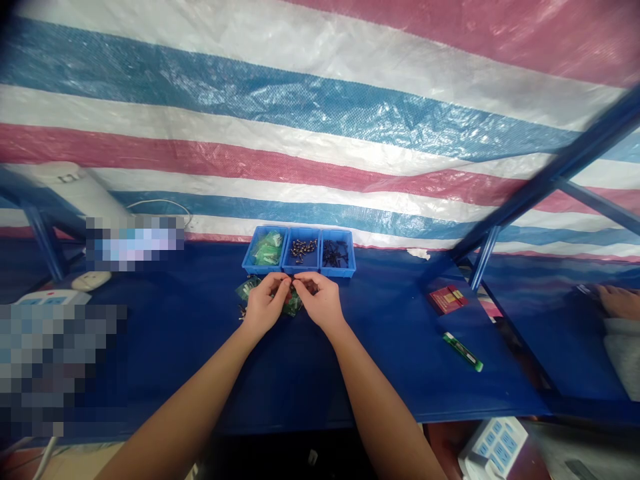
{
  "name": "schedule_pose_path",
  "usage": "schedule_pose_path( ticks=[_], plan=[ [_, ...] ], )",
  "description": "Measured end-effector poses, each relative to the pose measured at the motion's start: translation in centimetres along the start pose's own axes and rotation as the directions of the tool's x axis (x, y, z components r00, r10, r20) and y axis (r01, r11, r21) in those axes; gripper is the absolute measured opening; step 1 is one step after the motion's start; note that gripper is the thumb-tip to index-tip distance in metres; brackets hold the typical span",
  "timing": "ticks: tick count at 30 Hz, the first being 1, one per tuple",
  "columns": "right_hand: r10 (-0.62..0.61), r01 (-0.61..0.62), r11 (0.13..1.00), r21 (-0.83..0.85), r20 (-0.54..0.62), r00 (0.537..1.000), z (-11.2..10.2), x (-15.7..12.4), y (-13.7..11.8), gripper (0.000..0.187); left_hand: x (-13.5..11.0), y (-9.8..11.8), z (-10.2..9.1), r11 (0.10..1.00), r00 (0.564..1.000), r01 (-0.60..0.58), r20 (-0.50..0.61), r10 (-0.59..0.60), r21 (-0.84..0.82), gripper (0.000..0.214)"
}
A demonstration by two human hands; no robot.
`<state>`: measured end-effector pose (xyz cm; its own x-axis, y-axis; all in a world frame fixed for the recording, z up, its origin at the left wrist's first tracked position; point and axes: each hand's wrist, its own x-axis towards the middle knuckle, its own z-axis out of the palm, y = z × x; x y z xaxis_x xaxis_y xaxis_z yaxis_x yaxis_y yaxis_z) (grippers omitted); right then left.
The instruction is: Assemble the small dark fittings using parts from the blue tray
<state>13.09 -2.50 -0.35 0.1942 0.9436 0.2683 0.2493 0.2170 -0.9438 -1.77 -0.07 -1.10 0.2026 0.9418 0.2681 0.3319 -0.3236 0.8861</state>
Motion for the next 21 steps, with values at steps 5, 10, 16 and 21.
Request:
schedule_pose_path(
  ticks=[5, 10, 16, 21],
  plan=[
    [0.015, -0.015, 1.000, 0.017, -0.012, 1.000, -0.01, 0.07, 0.11, 0.022, -0.01, 0.09, -0.06, 1.000, 1.000, -0.023, -0.005, 0.023, 0.000, 0.025],
    [0.003, -0.003, 1.000, 0.023, 0.000, 1.000, -0.01, 0.01, -0.03, 0.023, -0.02, -0.05, -0.03, 0.999, 1.000, -0.025, 0.003, 0.024, 0.036, 0.024],
    [0.007, -0.006, 1.000, 0.018, -0.010, 1.000, 0.00, -0.01, 0.05, 0.022, -0.04, 0.13, -0.04, 1.000, 1.000, -0.007, 0.006, 0.007, -0.013, 0.024],
    [0.002, -0.002, 1.000, 0.016, 0.000, 1.000, 0.00, 0.01, -0.09, 0.023, -0.02, 0.19, -0.05, 1.000, 1.000, -0.017, 0.004, 0.017, 0.011, 0.022]
  ],
)
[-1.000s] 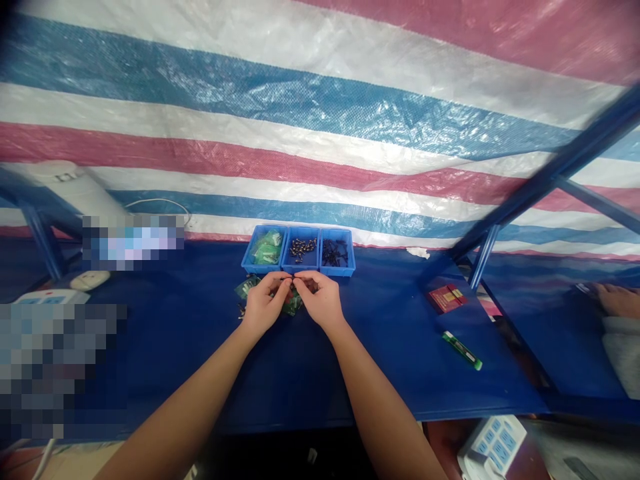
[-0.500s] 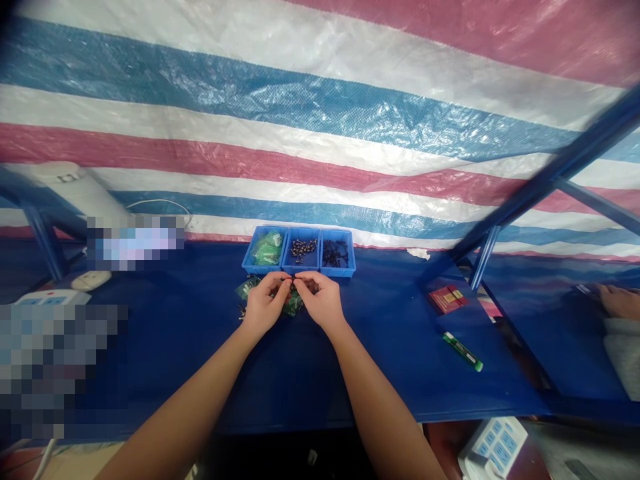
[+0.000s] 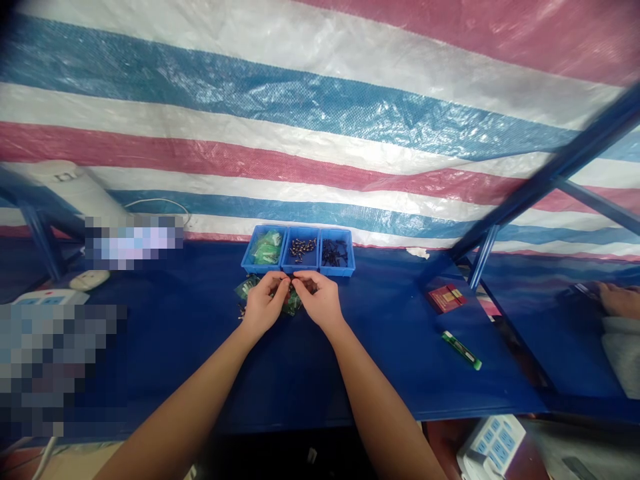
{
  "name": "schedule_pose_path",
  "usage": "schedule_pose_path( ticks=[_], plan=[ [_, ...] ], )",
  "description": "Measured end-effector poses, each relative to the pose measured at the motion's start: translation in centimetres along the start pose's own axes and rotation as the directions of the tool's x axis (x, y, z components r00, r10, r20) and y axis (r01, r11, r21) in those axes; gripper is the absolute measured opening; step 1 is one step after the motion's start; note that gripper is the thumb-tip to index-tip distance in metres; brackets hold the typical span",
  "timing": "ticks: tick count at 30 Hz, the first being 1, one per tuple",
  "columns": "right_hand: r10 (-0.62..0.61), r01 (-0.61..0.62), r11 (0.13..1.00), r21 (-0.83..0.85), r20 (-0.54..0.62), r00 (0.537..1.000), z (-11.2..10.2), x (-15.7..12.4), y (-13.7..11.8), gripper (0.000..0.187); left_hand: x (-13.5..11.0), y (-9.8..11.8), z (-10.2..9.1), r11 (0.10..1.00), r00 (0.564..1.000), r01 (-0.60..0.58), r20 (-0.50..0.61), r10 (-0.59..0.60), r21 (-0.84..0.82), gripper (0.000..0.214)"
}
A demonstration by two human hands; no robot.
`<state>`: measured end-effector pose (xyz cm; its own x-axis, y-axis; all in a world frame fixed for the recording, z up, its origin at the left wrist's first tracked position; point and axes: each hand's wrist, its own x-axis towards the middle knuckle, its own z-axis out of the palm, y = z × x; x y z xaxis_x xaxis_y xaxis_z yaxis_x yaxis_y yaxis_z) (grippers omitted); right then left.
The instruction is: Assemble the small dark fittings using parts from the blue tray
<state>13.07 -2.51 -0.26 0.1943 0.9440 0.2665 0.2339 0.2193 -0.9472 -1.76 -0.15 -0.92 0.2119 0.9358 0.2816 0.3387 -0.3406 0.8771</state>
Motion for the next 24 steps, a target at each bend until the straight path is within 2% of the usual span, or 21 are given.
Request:
schedule_pose_path(
  ticks=[8, 24],
  plan=[
    [-0.002, 0.001, 1.000, -0.011, -0.024, 1.000, 0.04, -0.03, -0.12, 0.024, -0.05, 0.01, 0.03, 0.999, 1.000, 0.016, 0.002, -0.016, -0.036, 0.024],
    [0.014, -0.014, 0.999, 0.029, 0.012, 1.000, 0.06, -0.04, -0.35, 0.025, 0.01, 0.04, -0.06, 1.000, 0.999, 0.017, 0.030, -0.017, -0.011, 0.025]
  ],
)
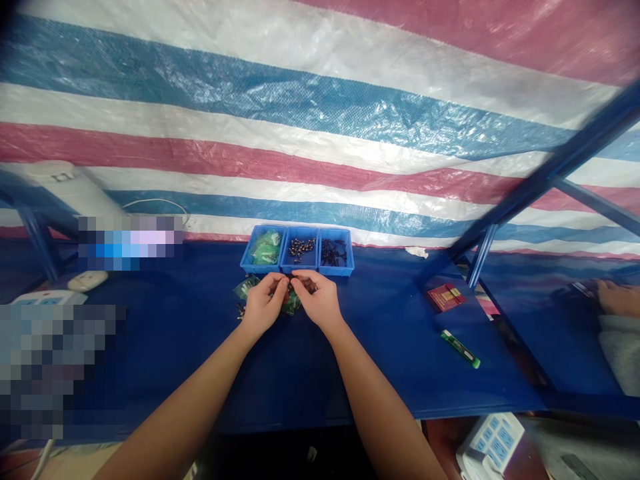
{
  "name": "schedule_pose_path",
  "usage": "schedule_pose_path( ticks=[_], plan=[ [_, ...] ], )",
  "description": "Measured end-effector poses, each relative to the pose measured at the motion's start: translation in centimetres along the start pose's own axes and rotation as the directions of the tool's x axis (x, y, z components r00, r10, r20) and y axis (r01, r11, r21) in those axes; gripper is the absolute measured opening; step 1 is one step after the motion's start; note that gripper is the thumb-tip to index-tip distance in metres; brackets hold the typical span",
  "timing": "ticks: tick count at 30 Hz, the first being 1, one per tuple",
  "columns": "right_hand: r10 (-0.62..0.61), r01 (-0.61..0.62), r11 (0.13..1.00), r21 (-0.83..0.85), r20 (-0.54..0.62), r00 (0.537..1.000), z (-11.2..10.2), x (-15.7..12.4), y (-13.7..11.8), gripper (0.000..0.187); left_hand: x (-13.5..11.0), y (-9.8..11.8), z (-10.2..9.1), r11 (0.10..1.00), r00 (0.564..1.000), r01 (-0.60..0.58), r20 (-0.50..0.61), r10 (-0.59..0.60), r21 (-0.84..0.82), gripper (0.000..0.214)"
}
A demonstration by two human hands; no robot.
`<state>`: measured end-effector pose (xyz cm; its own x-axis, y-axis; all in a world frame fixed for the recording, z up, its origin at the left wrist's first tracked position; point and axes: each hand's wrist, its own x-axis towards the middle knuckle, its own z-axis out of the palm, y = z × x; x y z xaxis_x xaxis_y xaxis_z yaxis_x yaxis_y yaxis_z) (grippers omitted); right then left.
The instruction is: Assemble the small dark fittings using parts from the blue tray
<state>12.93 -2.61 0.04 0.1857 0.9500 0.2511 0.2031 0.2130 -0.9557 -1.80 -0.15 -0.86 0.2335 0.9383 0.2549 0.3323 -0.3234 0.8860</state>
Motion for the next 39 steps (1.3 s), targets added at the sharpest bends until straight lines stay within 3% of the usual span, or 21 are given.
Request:
schedule_pose_path(
  ticks=[39],
  plan=[
    [-0.032, 0.033, 0.997, -0.067, 0.010, 0.999, -0.11, -0.05, -0.15, 0.022, -0.09, 0.08, 0.01, 1.000, 1.000, -0.003, -0.030, 0.003, 0.004, 0.023]
  ],
)
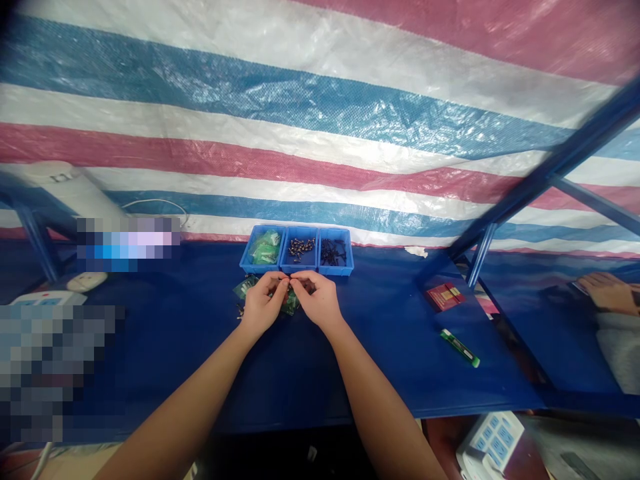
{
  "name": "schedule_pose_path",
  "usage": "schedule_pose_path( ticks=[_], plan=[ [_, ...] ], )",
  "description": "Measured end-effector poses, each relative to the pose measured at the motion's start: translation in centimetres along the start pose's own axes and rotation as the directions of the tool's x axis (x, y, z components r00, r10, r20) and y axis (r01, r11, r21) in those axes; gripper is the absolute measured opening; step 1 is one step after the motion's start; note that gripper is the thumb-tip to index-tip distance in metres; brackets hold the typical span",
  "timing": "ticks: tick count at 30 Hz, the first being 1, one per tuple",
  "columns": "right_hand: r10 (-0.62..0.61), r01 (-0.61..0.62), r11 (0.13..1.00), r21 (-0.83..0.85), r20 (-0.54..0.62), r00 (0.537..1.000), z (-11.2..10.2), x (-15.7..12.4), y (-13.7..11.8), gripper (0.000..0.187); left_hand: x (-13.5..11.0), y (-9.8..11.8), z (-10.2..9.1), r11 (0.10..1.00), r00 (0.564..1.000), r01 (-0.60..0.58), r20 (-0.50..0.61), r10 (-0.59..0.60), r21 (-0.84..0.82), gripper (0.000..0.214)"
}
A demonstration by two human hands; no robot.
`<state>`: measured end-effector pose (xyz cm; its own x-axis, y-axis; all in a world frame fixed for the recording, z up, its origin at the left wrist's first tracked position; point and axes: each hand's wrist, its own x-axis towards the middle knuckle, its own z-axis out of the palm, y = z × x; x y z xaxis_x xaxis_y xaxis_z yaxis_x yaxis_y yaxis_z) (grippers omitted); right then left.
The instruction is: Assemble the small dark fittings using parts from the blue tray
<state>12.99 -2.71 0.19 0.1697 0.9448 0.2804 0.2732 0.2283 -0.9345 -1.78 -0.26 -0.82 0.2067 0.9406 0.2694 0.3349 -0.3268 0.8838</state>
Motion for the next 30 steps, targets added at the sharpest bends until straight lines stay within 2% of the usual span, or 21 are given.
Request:
schedule_pose_path(
  ticks=[16, 21, 30],
  plan=[
    [-0.004, 0.004, 1.000, -0.002, -0.003, 1.000, 0.15, -0.04, 0.15, 0.022, 0.03, -0.21, 0.02, 1.000, 1.000, 0.012, 0.000, -0.012, -0.025, 0.026],
    [0.001, -0.001, 1.000, -0.028, -0.001, 1.000, 0.22, -0.01, 0.55, 0.021, -0.08, -0.24, 0.07, 0.997, 1.000, 0.007, 0.018, -0.005, -0.079, 0.024],
    [0.105, -0.107, 0.981, 0.161, 0.019, 0.994, 0.36, 0.17, 0.73, 0.023, -0.17, -0.55, 0.04, 0.994, 0.996, -0.084, 0.008, 0.085, -0.062, 0.024]
  ],
)
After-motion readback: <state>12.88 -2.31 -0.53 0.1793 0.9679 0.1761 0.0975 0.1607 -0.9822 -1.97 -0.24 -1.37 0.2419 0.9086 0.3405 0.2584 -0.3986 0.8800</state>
